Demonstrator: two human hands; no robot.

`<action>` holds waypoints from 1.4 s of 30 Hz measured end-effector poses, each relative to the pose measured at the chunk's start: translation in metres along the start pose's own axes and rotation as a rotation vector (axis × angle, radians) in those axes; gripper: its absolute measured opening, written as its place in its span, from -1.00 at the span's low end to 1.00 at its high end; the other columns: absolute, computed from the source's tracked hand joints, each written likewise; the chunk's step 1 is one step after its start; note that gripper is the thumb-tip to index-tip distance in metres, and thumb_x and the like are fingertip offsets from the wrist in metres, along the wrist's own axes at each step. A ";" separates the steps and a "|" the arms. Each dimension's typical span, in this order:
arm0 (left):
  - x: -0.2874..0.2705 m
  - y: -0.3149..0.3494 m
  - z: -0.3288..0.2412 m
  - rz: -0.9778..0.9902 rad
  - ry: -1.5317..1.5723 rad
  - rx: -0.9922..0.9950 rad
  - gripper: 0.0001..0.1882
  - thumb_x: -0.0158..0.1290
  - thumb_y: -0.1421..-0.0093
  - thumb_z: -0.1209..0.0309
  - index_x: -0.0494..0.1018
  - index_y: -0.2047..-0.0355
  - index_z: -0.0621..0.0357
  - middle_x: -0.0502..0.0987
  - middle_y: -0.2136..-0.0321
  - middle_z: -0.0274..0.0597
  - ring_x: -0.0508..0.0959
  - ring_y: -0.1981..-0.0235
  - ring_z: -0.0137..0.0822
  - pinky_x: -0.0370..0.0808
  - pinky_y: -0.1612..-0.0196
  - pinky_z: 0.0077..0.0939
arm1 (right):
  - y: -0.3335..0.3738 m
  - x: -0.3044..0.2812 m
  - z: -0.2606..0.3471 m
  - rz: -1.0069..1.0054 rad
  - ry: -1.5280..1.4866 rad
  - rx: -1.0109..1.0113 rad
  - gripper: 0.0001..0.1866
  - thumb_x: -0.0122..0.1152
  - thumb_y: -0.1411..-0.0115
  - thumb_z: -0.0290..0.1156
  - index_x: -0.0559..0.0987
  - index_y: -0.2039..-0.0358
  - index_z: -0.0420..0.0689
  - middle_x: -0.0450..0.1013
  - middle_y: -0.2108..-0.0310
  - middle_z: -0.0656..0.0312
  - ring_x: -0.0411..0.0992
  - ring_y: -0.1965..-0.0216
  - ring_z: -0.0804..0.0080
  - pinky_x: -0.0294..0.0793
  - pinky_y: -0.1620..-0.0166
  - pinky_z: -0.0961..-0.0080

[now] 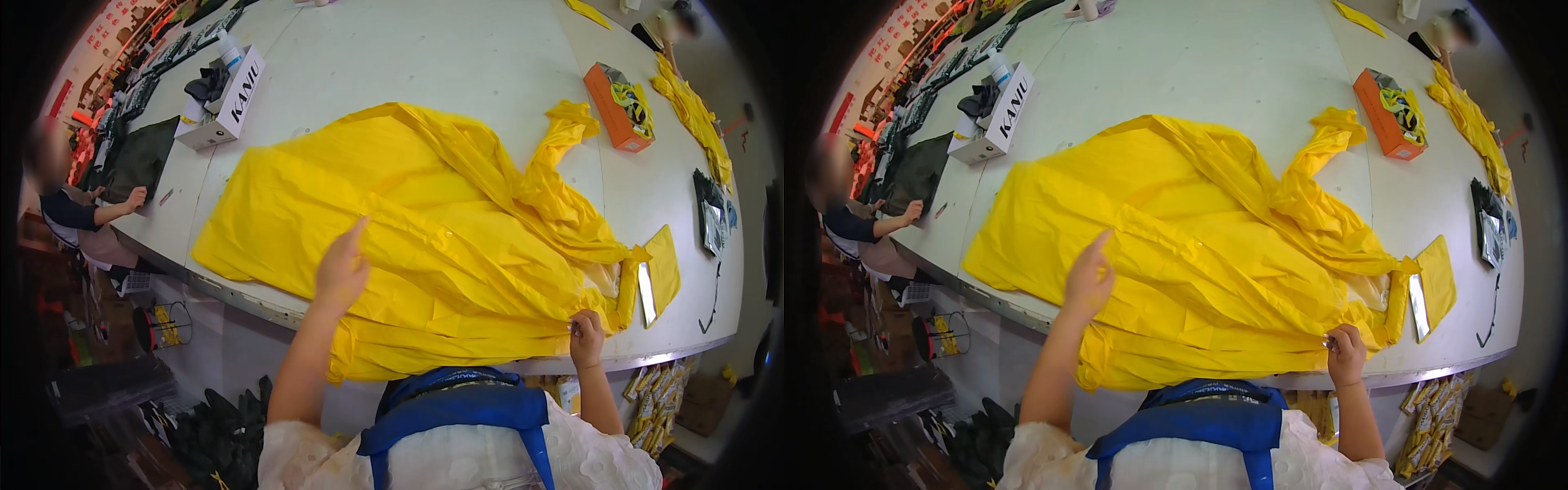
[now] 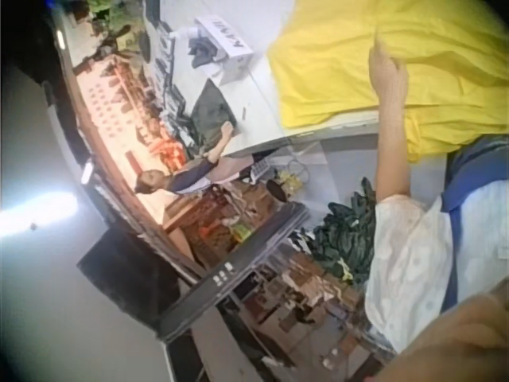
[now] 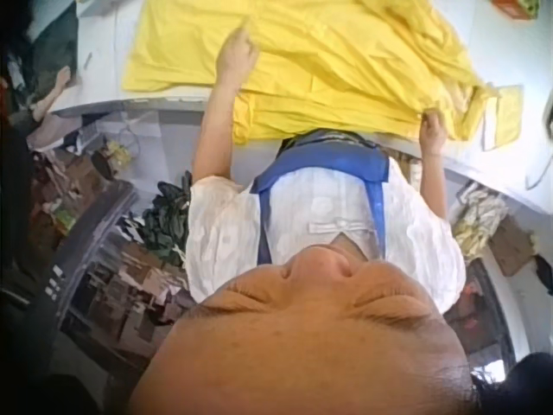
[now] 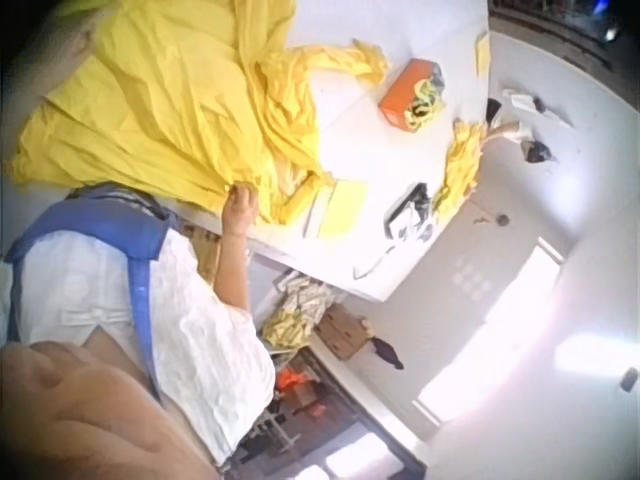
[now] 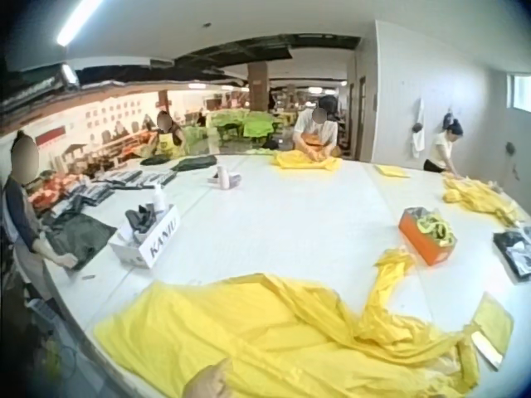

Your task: The person uses scissors to cut a large yellow fabric on a table, repeatedly trimming edges and removing small pieces. The person folds and repositions the fabric multiple times to access different sections for cutting.

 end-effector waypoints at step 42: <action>0.025 0.172 0.072 -0.606 1.674 -0.648 -0.66 -0.11 -0.28 0.48 0.29 -0.07 0.15 0.38 -0.02 -0.09 0.44 0.03 -0.28 0.42 0.02 -0.44 | -0.018 0.172 0.270 0.667 -0.360 -0.485 -0.72 0.19 0.01 -0.49 0.53 0.21 -0.05 0.50 0.40 0.15 0.50 0.44 0.19 0.50 0.38 0.40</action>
Point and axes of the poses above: each hand's wrist, its own y-axis away from the middle knuckle, its own x-axis out of the palm, z = x × y, the point moved 8 cm from there along -y, towards the middle knuckle
